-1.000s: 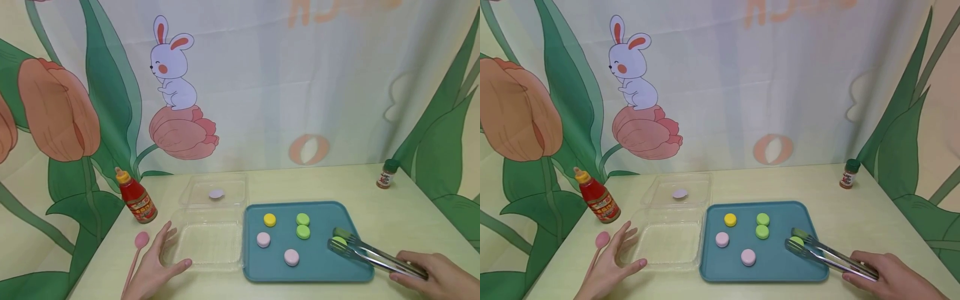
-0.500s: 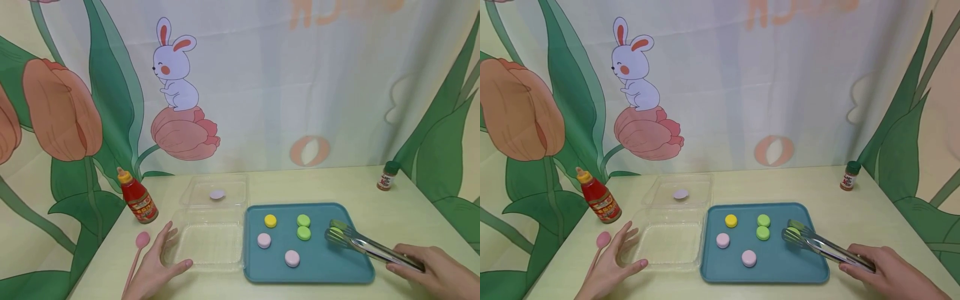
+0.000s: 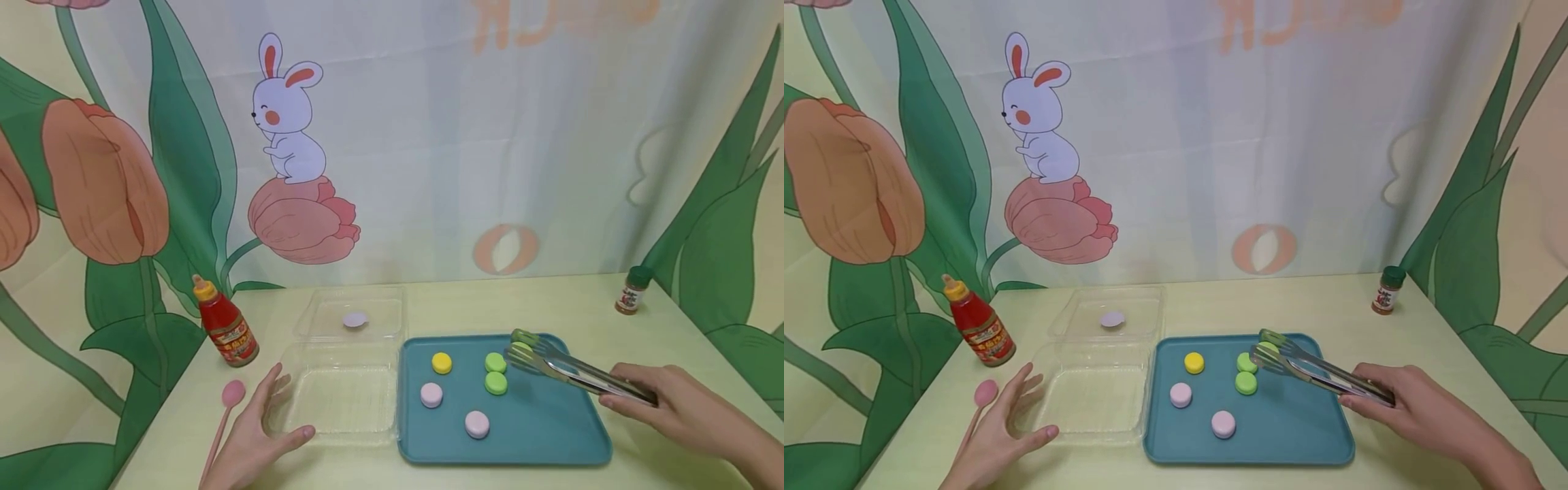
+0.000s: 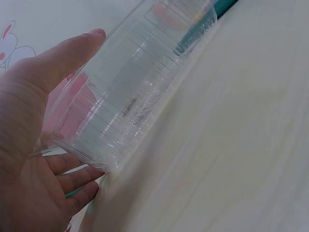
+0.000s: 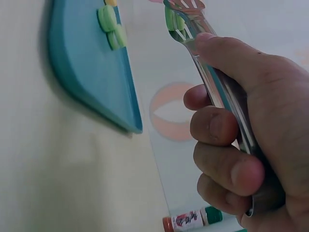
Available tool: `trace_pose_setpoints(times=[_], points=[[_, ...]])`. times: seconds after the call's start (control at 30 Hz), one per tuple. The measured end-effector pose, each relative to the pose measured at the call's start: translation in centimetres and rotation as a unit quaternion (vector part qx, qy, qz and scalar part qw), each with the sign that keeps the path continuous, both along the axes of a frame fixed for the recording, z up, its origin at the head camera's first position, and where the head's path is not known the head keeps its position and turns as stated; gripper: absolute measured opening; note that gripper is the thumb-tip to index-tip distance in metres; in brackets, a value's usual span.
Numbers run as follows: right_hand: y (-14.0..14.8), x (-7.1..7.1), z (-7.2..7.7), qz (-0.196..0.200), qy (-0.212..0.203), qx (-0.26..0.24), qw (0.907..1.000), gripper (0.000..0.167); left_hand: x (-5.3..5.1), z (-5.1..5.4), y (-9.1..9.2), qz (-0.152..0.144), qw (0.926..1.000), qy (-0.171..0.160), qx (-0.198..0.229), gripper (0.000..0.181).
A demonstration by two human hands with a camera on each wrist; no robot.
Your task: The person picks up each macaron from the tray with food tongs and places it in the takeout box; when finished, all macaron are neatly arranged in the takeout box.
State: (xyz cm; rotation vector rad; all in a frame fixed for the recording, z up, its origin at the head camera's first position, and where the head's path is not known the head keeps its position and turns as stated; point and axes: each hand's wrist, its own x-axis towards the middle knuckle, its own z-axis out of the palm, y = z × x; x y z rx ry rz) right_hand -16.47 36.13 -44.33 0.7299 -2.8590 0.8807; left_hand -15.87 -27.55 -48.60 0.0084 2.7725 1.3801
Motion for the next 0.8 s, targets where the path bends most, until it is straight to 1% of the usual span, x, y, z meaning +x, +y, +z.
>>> trace_pose_setpoints(times=[0.1, 0.2, 0.43, 0.53, 0.73, 0.8], points=[[-1.2, -0.8, 0.9, 0.022, 0.014, -0.014, 0.9995, 0.018, 0.0, 0.0, 0.0, 0.0, 1.0, -0.003, 0.001, 0.128], [-2.6, -1.8, 1.8, 0.044, 0.014, -0.028, 0.9985, 0.018, 0.0, 0.0, 0.0, 0.002, 1.0, -0.005, 0.002, 0.128], [-6.0, -4.4, 3.3, 0.078, -0.009, -0.038, 0.9962, 0.019, 0.0, -0.1, 0.1, 0.001, 1.0, -0.003, 0.006, 0.128], [-7.5, -5.4, 3.6, 0.088, -0.018, -0.042, 0.9951, 0.019, 0.0, -0.1, 0.1, 0.001, 1.0, -0.004, 0.006, 0.128], [-10.4, -7.2, 3.7, 0.121, -0.006, -0.045, 0.9916, 0.018, -0.1, -0.2, 0.0, 0.003, 1.0, -0.008, 0.004, 0.128], [-11.4, -7.7, 3.7, 0.132, -0.011, -0.044, 0.9902, 0.016, -0.1, -0.2, 0.0, 0.003, 1.0, -0.008, 0.004, 0.128]])
